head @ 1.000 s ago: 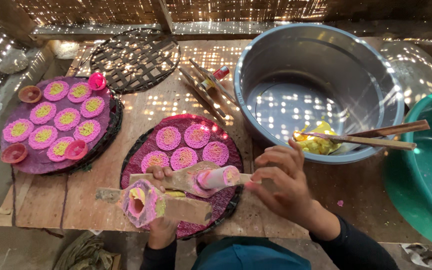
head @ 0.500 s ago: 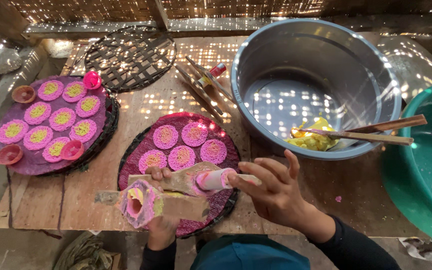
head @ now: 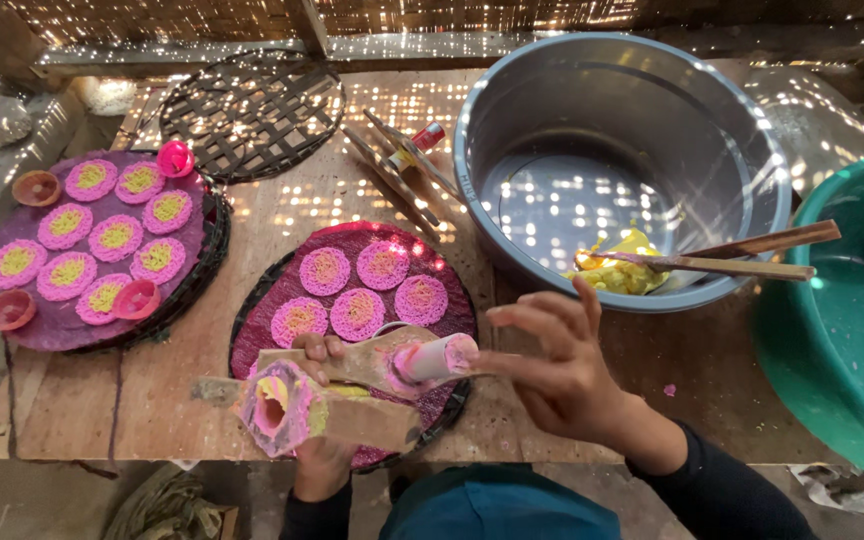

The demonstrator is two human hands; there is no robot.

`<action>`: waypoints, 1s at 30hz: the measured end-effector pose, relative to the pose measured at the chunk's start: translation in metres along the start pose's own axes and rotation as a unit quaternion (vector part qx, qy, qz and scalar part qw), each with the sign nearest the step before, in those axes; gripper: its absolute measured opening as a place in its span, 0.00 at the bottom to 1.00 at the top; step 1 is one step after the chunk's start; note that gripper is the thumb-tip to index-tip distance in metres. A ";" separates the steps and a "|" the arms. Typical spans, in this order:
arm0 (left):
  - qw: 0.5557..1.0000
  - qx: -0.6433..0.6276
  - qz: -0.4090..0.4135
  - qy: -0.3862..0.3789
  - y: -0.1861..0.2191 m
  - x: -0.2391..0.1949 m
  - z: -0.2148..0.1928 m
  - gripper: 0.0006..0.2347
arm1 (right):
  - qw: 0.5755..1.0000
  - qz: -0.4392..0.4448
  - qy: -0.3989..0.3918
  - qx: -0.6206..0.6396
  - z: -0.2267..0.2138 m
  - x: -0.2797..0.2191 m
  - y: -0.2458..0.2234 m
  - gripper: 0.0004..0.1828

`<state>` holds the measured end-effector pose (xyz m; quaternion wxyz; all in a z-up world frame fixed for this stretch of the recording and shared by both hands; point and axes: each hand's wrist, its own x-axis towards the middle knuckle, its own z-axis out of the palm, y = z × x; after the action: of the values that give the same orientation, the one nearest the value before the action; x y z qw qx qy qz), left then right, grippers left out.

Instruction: The person uses a wooden tool to extrude pink and yellow paste into circular shapes on a tray. They repeatedly refill the tool with paste from a metal bowl and press the paste through the tool to form decorative rings.

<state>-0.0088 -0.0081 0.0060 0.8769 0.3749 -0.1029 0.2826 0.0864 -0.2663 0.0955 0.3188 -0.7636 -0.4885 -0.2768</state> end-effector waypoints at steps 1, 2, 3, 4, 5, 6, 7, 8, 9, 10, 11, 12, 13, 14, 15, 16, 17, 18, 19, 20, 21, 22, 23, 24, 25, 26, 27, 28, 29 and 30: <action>1.000 -0.001 0.000 -0.003 0.001 -0.001 0.001 0.12 | 0.999 0.029 -0.016 0.038 -0.002 0.000 0.001 0.26; 1.000 0.023 -0.001 -0.005 0.000 0.000 0.001 0.12 | 0.995 0.057 -0.031 0.073 -0.002 0.000 0.002 0.27; 0.999 0.046 -0.001 -0.008 -0.001 0.000 0.002 0.12 | 0.996 0.041 -0.039 0.064 -0.004 0.000 0.005 0.27; 0.997 0.072 -0.002 -0.010 0.000 0.000 0.002 0.13 | 0.997 0.026 -0.047 0.056 -0.002 0.000 0.004 0.27; 0.999 0.032 -0.011 0.000 0.000 0.000 0.003 0.12 | 0.997 0.012 -0.055 0.049 -0.001 0.001 0.005 0.28; 1.000 -0.008 -0.019 0.008 -0.001 0.001 0.003 0.11 | 0.999 -0.013 -0.038 0.010 -0.002 0.001 0.005 0.27; 0.998 -0.048 -0.027 0.017 -0.002 0.002 0.004 0.11 | 0.999 -0.037 -0.022 -0.029 0.000 0.001 0.004 0.27; 0.998 -0.045 -0.027 0.016 -0.002 0.002 0.004 0.11 | 0.996 -0.060 -0.007 -0.067 -0.002 0.001 0.006 0.26; 0.999 -0.042 -0.027 0.016 -0.003 0.002 0.004 0.11 | 0.998 -0.043 -0.005 -0.044 -0.002 0.000 0.005 0.27; 0.999 -0.039 -0.027 0.017 -0.003 0.002 0.004 0.10 | 0.999 -0.026 -0.004 -0.020 -0.001 -0.001 0.005 0.27; 0.999 -0.038 -0.029 0.016 -0.003 0.001 0.004 0.10 | 1.000 -0.009 -0.004 0.005 -0.002 -0.002 0.004 0.28; 0.999 -0.038 -0.030 0.015 -0.003 0.001 0.003 0.10 | 0.999 -0.035 -0.002 -0.021 0.000 -0.002 0.004 0.28; 0.999 -0.037 -0.031 0.015 -0.003 0.000 0.003 0.10 | 0.997 -0.061 0.000 -0.046 0.000 -0.003 0.004 0.28; 0.999 -0.017 -0.023 0.015 -0.003 0.000 0.002 0.10 | 0.994 -0.087 0.003 -0.072 0.002 -0.004 0.004 0.28; 1.000 0.003 -0.015 0.014 -0.003 -0.001 0.002 0.10 | 0.992 -0.084 -0.010 -0.095 0.004 -0.006 0.004 0.28; 1.000 0.023 -0.010 0.012 -0.002 0.000 0.001 0.10 | 0.989 -0.079 -0.022 -0.119 0.006 -0.008 0.005 0.28; 0.999 0.026 -0.017 0.012 -0.002 0.002 -0.001 0.10 | 0.986 -0.074 -0.033 -0.143 0.009 -0.011 0.006 0.28; 0.999 0.029 -0.024 0.013 -0.001 0.003 -0.002 0.10 | 0.988 -0.059 -0.030 -0.139 0.011 -0.014 0.008 0.28; 0.999 0.031 -0.031 0.013 -0.001 0.005 -0.003 0.11 | 0.990 -0.045 -0.026 -0.134 0.012 -0.016 0.009 0.28; 1.000 -0.003 -0.024 0.013 -0.001 0.006 -0.003 0.10 | 0.991 -0.030 -0.023 -0.128 0.014 -0.018 0.011 0.27; 0.999 -0.037 -0.016 0.013 -0.001 0.008 -0.003 0.09 | 0.996 -0.020 -0.020 -0.089 0.015 -0.020 0.012 0.26; 0.997 -0.072 -0.009 0.012 0.000 0.010 -0.003 0.09 | 0.999 -0.009 -0.016 -0.050 0.016 -0.021 0.013 0.25; 0.998 -0.065 -0.014 0.018 0.001 0.011 -0.002 0.09 | 1.000 0.003 -0.012 -0.011 0.018 -0.021 0.012 0.24; 0.998 -0.059 -0.018 0.024 0.002 0.011 -0.001 0.09 | 0.999 -0.011 -0.010 -0.036 0.020 -0.021 0.011 0.24; 0.998 -0.052 -0.022 0.031 0.004 0.010 0.001 0.09 | 0.998 -0.025 -0.007 -0.061 0.023 -0.020 0.009 0.25; 0.999 -0.024 -0.018 0.019 0.006 0.011 0.003 0.10 | 0.995 -0.037 -0.003 -0.088 0.024 -0.019 0.008 0.25; 1.000 0.005 -0.014 0.006 0.007 0.011 0.006 0.10 | 0.997 -0.023 0.003 -0.077 0.024 -0.017 0.008 0.25; 0.999 0.033 -0.012 -0.007 0.007 0.010 0.008 0.11 | 0.998 -0.009 0.010 -0.067 0.023 -0.016 0.008 0.24; 0.999 0.037 -0.021 -0.002 0.007 0.011 0.011 0.11 | 0.998 0.006 0.017 -0.058 0.021 -0.016 0.009 0.24; 0.999 0.043 -0.032 0.002 0.009 0.011 0.013 0.11 | 0.999 0.035 -0.003 0.006 0.018 -0.016 0.009 0.24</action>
<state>-0.0046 -0.0084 0.0247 0.8688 0.4148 -0.0764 0.2593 0.0911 -0.2651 0.0701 0.3311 -0.7790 -0.4643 -0.2607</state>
